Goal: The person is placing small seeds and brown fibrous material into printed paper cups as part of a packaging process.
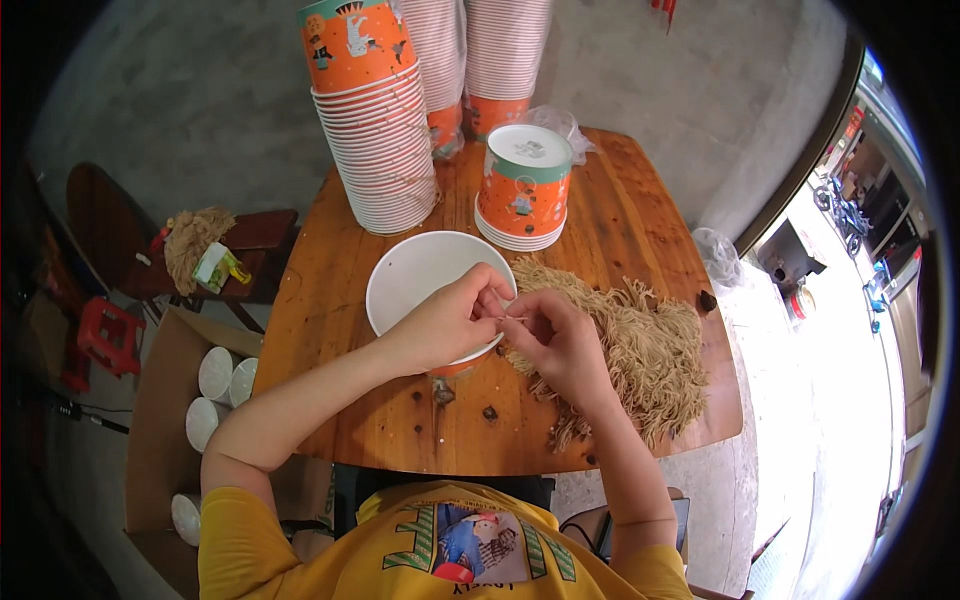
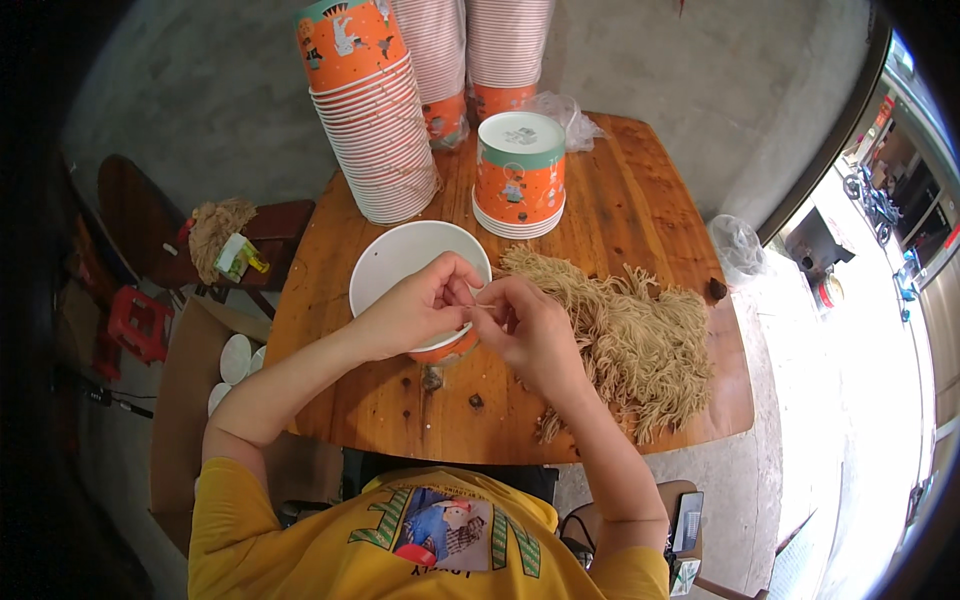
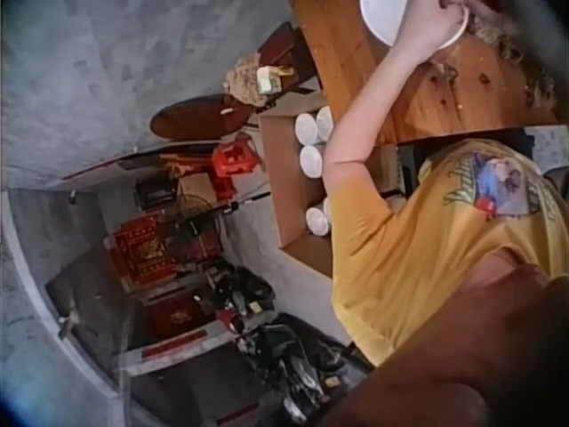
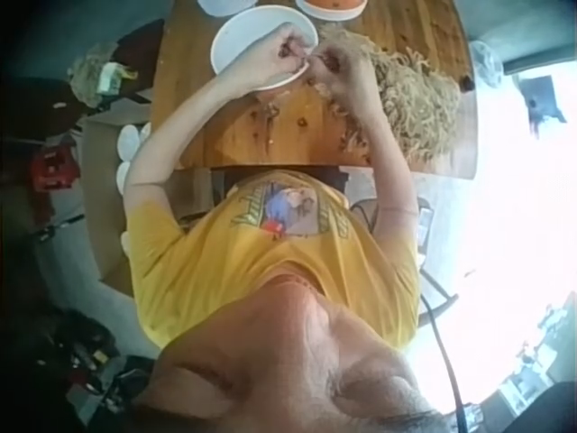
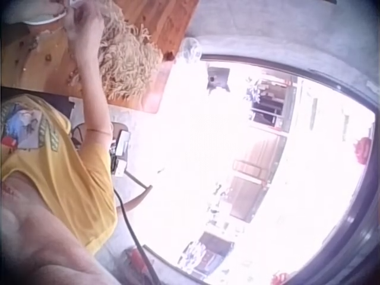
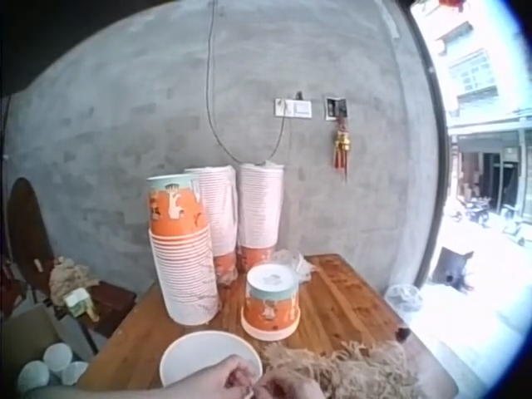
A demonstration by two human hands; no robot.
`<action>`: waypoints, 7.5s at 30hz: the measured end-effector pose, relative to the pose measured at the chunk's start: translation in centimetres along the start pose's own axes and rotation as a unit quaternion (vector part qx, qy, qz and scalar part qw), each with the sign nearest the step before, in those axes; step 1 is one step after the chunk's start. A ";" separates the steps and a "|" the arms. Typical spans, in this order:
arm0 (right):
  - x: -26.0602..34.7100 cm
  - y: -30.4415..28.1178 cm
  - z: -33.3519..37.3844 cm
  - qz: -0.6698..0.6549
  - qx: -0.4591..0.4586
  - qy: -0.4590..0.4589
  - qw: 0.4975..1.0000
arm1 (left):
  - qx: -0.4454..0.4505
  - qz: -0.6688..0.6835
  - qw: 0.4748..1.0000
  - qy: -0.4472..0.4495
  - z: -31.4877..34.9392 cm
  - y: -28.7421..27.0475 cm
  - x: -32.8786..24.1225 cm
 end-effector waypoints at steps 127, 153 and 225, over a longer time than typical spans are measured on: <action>-0.5 1.1 1.9 0.079 -0.090 -0.090 0.989 | -0.065 -0.093 0.993 0.030 1.1 0.4 -0.2; -1.0 1.5 2.1 0.194 -0.142 -0.140 0.960 | -0.088 -0.234 0.967 0.050 1.3 0.7 -1.5; 2.2 1.7 -4.0 0.090 -0.078 -0.134 0.984 | -0.139 -0.314 0.939 0.007 6.5 -0.9 -0.7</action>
Point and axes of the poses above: each hand's wrist, its own z-axis away from the middle knuckle, its own y-axis out of the palm, x = y × z, the point moved 4 cm from there along -z, towards the middle knuckle, and after that the axes turned 5 degrees about x, right-handed, at the moved point
